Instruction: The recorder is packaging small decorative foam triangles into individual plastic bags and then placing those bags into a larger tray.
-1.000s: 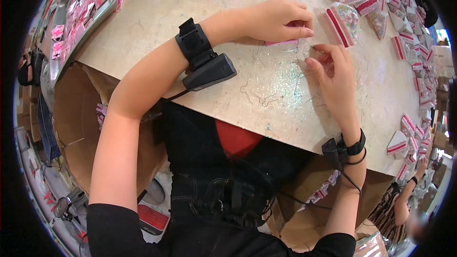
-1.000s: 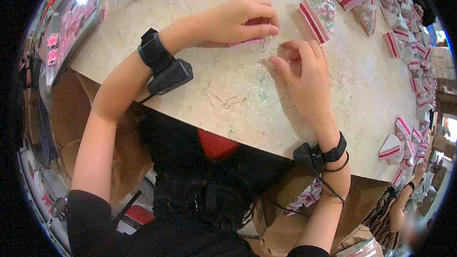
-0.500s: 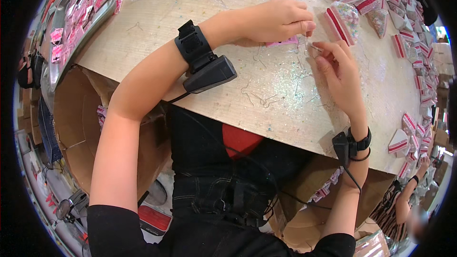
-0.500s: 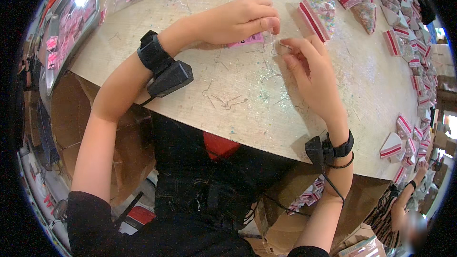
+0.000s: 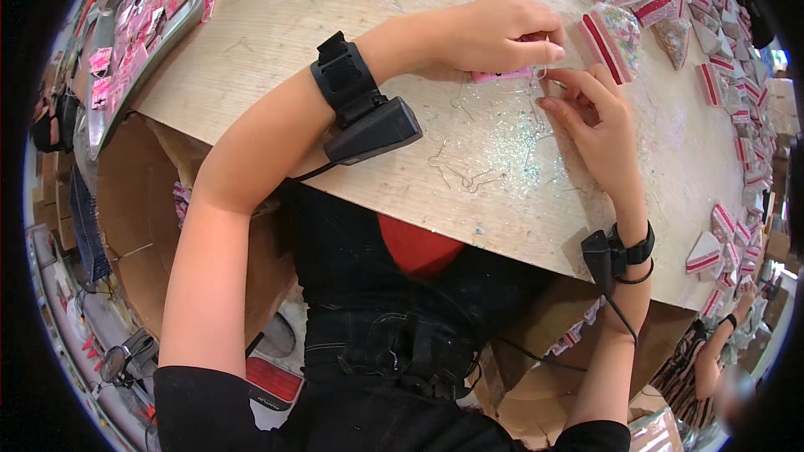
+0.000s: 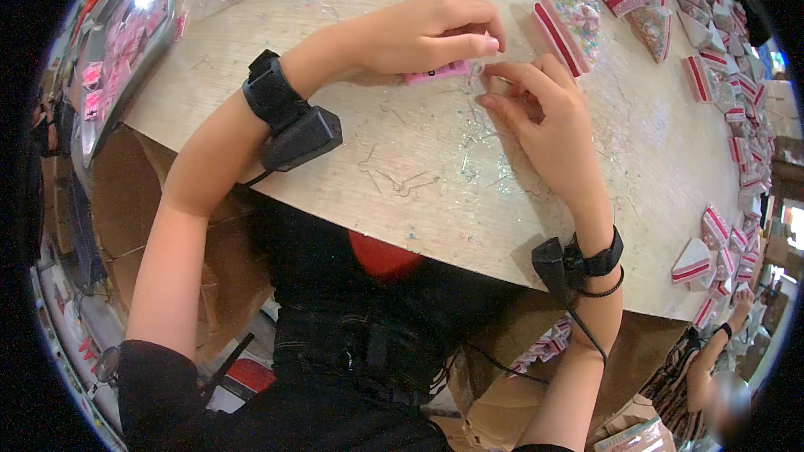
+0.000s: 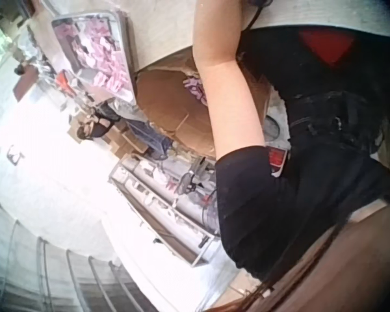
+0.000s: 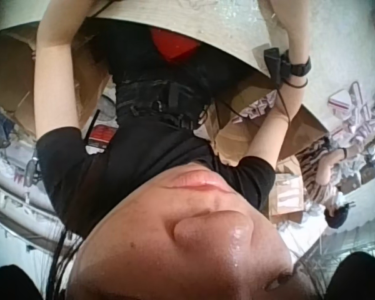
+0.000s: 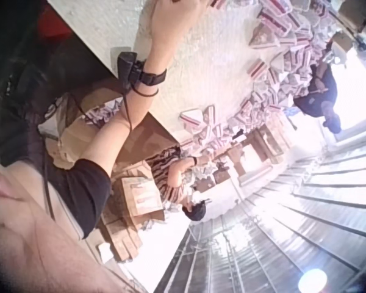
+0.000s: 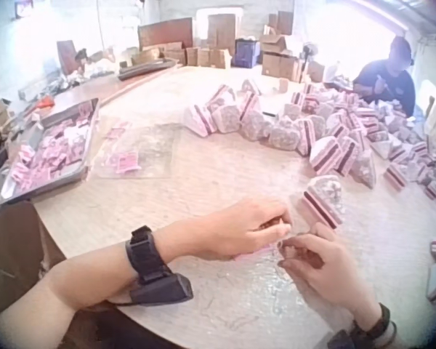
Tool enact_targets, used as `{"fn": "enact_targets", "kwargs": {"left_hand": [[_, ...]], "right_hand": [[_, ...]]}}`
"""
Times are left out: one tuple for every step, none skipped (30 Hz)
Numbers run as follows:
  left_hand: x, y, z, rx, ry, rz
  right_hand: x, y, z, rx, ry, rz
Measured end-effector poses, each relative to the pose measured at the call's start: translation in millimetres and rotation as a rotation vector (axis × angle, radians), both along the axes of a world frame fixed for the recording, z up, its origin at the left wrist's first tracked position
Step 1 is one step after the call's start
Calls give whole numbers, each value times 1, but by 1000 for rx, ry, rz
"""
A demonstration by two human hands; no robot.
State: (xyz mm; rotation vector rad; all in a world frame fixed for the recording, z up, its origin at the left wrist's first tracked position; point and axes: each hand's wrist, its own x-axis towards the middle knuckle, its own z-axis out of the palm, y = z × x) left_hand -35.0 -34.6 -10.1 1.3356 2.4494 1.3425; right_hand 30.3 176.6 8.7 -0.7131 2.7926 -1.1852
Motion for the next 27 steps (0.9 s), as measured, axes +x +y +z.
{"fn": "enact_targets", "kwargs": {"left_hand": [[2, -1, 4, -42, -31, -12], [2, -1, 3, -41, -33, -12], [1, -2, 3, -41, -18, -24], [0, -3, 3, -43, -3, -36], [1, -4, 2, -43, -4, -35], [2, -4, 4, -51, -23, -30], [3, -4, 5, -59, -42, -24], [3, -4, 4, -60, -44, -23], [3, -3, 4, -57, -32, -23], [3, -2, 4, -55, -19, -24], [3, -2, 4, -54, -18, -25], [2, -1, 6, -80, -17, -17], [2, 0, 7, -107, -15, -10], [0, 1, 5, -106, -13, -12], [-1, 1, 1, -75, 61, -4], [-3, 1, -2, -43, 134, 3], [-5, 1, -5, -42, 135, 1], [-5, 0, -6, -24, 118, -4], [-5, -1, -7, -5, 100, -7], [-4, -1, -8, -8, 99, -5], [-3, -1, -7, -21, 101, 9], [-2, -1, -6, -35, 103, 24], [-1, -3, -5, -38, 101, 28], [-1, 0, -3, -37, 102, 20], [-1, 1, -1, -36, 102, 12], [-2, 3, -1, -29, 103, 9], [-1, 3, -1, -23, 97, 13]], "right_hand": [[0, 0, 0, -9, -19, 6], [0, 1, 0, -18, -39, 13], [0, 1, 2, -18, -40, 14], [0, 0, 4, 4, -43, 19], [0, 0, 6, 25, -45, 24], [0, 1, 6, 25, -47, 26], [0, 2, 7, 46, -44, 44], [0, 4, 7, 68, -40, 61], [-1, 7, 6, 69, -40, 62], [-2, 10, 4, 56, -41, 76], [-2, 13, 2, 44, -41, 91], [-2, 14, -1, 44, -40, 90], [-1, 15, -5, -14, -55, 73], [-1, 16, -7, -71, -71, 56], [-1, 15, -5, -71, -69, 54], [0, 12, 0, -49, -50, 70], [0, 11, 4, -26, -30, 86], [0, 10, 6, -28, -30, 86], [0, 10, 7, 31, -28, 112], [1, 9, 7, 90, -26, 140], [1, 9, 7, 89, -27, 141], [1, 9, 6, 74, -37, 140], [1, 8, 5, 57, -48, 139], [1, 10, 6, 64, -47, 135], [2, 12, 7, 56, -34, 117], [3, 15, 8, 48, -21, 101], [2, 15, 4, 44, -24, 104]]}}
